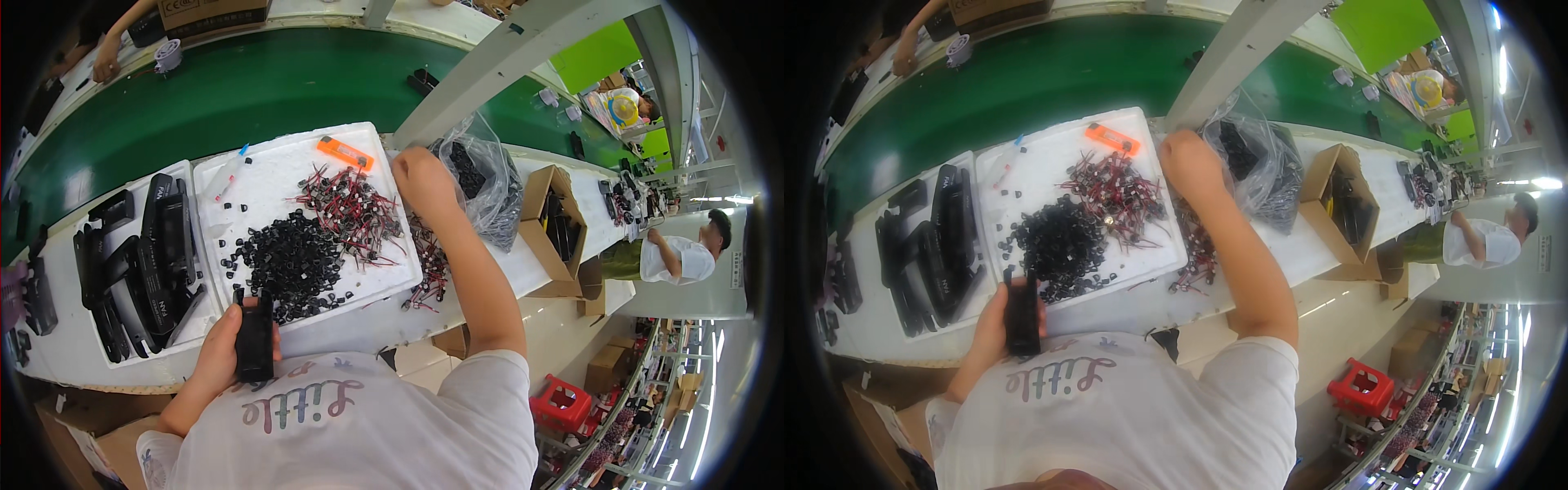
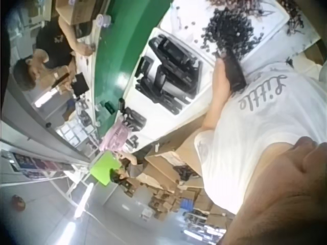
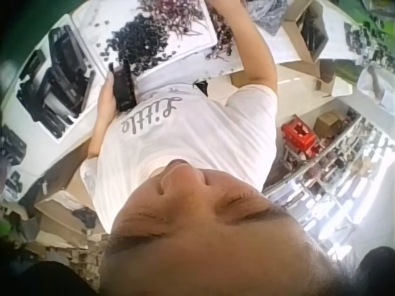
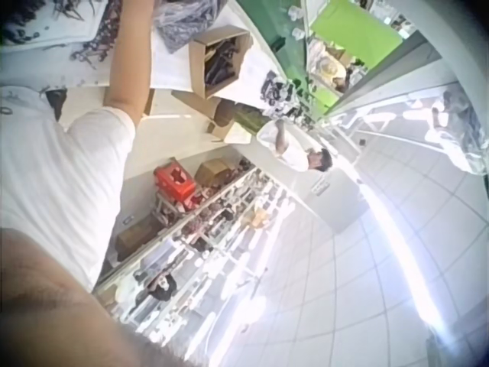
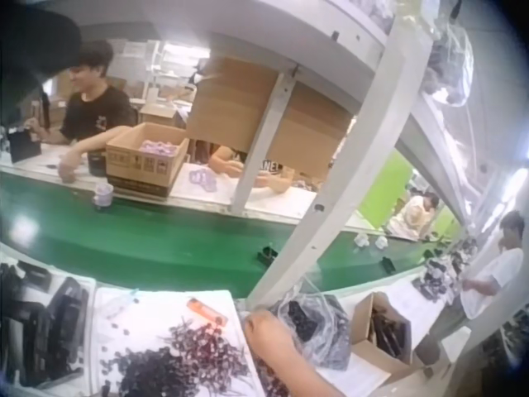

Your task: The person applies adhesive to plastic fan casings and installs small components into them by hand. The person then takes wired electronic parts out of a bag, spreads them onto a tray, and picks up a shoulder bag.

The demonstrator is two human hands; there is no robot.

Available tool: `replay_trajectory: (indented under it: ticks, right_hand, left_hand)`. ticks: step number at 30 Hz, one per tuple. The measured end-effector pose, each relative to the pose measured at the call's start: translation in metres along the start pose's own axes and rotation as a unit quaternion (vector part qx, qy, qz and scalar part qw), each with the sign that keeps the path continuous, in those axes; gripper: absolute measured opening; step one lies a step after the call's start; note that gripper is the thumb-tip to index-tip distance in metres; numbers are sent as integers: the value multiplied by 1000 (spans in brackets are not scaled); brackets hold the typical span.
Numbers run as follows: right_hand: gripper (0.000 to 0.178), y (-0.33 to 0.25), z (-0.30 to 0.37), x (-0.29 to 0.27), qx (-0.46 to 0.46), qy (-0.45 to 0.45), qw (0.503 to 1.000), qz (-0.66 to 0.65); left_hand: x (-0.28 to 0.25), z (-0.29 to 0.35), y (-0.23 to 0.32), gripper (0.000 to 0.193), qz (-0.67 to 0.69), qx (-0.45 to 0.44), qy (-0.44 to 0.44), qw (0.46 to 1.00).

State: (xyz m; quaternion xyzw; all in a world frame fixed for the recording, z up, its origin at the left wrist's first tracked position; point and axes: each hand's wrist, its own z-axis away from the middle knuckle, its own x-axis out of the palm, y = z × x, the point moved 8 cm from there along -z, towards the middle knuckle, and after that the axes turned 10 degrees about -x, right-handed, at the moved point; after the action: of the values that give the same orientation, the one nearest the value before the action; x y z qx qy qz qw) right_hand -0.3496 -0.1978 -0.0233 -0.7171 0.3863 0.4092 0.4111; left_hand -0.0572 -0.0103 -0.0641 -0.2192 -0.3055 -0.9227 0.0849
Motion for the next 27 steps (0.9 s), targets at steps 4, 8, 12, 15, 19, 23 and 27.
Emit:
replay_trajectory:
  ticks: [4, 8, 12, 15, 19, 23, 27]
  right_hand:
    - [16, 17, 3, -11, 126, 24, 988, -84]
    - [17, 41, 14, -26, 179, 68, 967, -167]
    - [15, 24, 25, -32, 133, -51, 974, -175]
    - [10, 5, 30, -39, 14, -50, 995, -87]
    - [7, 3, 44, -51, -108, -14, 985, 132]
    - [8, 31, 48, -70, -80, 0, 981, 179]
    - [10, 43, 49, -77, -42, -1, 974, 223]
  left_hand:
    - [1, -1, 0, 51, 2, -6, -7, 1000]
    - [2, -1, -1, 52, -5, -11, -13, 1000]
    - [-3, -3, -1, 52, -4, -9, -6, 1000]
    - [-3, -5, -2, 51, -4, -3, -59, 998]
    - [3, -2, 1, 50, 1, -4, -38, 999]
    - [-1, -3, -1, 51, 10, -4, -47, 999]
    - [-1, -3, -2, 51, 6, -4, -59, 998]
